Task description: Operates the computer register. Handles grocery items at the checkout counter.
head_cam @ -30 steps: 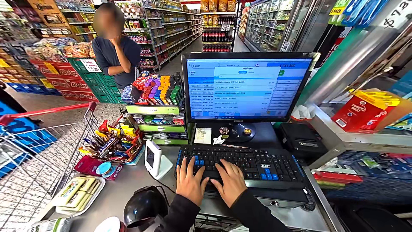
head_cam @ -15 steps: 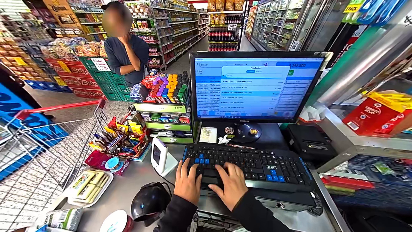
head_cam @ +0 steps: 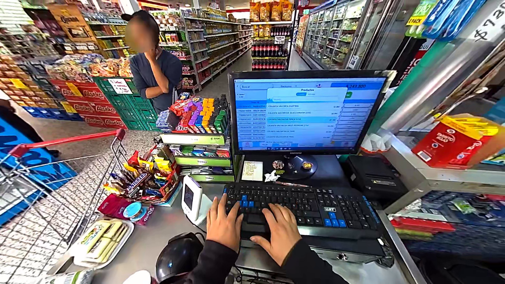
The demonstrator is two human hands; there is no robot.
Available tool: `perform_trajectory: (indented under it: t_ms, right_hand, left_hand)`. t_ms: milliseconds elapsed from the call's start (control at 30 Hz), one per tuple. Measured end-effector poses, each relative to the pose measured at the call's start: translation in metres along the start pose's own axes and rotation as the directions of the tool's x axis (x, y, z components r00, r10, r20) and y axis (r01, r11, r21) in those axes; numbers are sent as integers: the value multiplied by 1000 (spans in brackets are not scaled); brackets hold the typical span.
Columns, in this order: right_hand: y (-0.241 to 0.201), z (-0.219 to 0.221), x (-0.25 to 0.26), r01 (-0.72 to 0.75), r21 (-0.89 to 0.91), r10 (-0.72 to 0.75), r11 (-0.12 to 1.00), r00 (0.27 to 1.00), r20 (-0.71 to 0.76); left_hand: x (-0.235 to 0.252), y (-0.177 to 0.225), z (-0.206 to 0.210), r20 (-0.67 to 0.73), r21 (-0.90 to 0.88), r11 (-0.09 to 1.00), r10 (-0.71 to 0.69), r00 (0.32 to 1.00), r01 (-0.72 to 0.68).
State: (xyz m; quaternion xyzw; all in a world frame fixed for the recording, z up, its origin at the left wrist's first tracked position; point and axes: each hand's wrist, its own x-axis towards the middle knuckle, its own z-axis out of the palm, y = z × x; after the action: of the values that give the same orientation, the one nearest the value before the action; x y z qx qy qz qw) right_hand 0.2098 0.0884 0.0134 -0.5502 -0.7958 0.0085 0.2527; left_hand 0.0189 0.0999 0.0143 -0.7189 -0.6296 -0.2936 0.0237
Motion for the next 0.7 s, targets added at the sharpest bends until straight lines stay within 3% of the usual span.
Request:
perform_trajectory:
  t_ms: [167, 300, 367, 533, 700]
  right_hand:
    - [31, -25, -18, -50, 34, 57, 998, 965, -256]
    - [73, -37, -44, -191, 9, 183, 982, 926, -329]
    - [75, -35, -50, -177, 10, 173, 984, 945, -279]
    - [28, -9, -42, 136, 7, -135, 991, 988, -69]
    - [17, 8, -39, 189, -22, -190, 982, 981, -52]
  left_hand:
    - [3, 0, 6, -16, 25, 1000, -3, 1000, 4]
    - [-3, 0, 14, -58, 3, 1000, 5, 998, -5]
    - [-8, 3, 22, -74, -17, 1000, 12, 997, -14]
    - [-13, 0, 33, -101, 0, 999, 46, 994, -46]
    - [-13, 0, 31, -95, 2, 998, 70, 993, -70]
